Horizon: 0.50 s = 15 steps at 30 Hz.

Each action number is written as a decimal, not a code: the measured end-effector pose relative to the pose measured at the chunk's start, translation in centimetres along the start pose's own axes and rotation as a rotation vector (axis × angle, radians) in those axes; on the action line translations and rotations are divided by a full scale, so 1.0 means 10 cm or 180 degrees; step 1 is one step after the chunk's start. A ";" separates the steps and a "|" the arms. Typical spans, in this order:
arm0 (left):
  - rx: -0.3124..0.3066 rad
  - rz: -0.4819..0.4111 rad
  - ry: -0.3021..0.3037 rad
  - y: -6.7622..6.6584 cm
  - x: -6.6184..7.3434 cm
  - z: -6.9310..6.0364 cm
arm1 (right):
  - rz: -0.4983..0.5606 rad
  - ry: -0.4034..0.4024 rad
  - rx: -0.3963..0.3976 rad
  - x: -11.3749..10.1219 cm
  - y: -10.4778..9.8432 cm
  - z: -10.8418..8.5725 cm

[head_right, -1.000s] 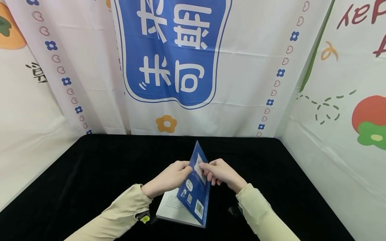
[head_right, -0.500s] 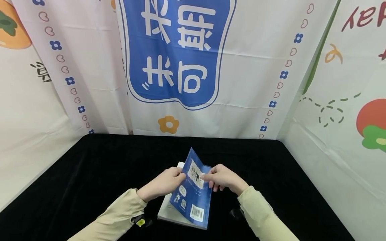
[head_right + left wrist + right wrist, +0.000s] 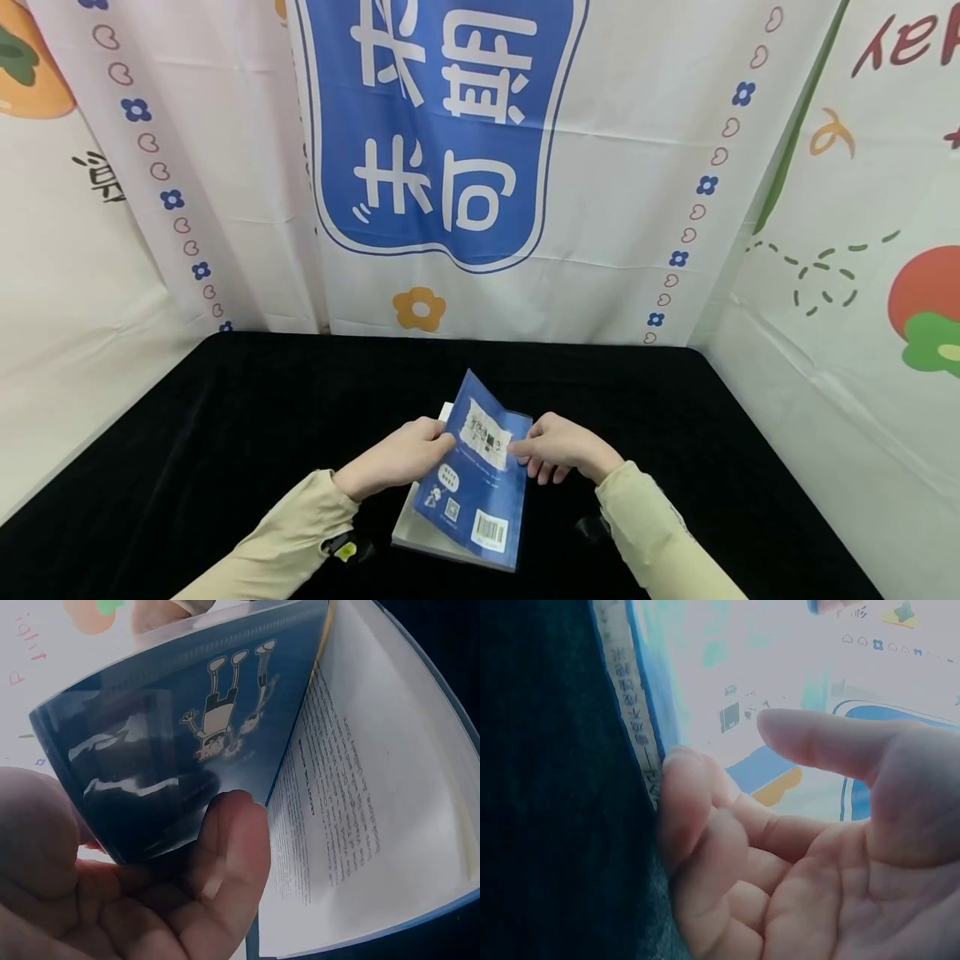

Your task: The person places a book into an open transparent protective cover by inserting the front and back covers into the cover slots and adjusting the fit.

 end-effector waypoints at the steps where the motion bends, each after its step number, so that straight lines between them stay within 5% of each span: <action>1: 0.0004 0.0014 -0.0005 0.00 -0.01 0.00 | -0.0026 0.0012 0.0027 0.00 0.00 0.00; 15: -0.0104 0.0032 -0.0155 -0.05 -0.10 -0.02 | -0.0366 0.0232 0.0211 0.07 0.00 -0.02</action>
Point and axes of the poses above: each hand's wrist, its own z-axis towards the middle knuckle, its own y-axis out of the palm, x = y × z, the point moved 3 cm from there along z, towards the middle knuckle, and after that the axes turned 9 degrees about x, right-handed, at the moved point
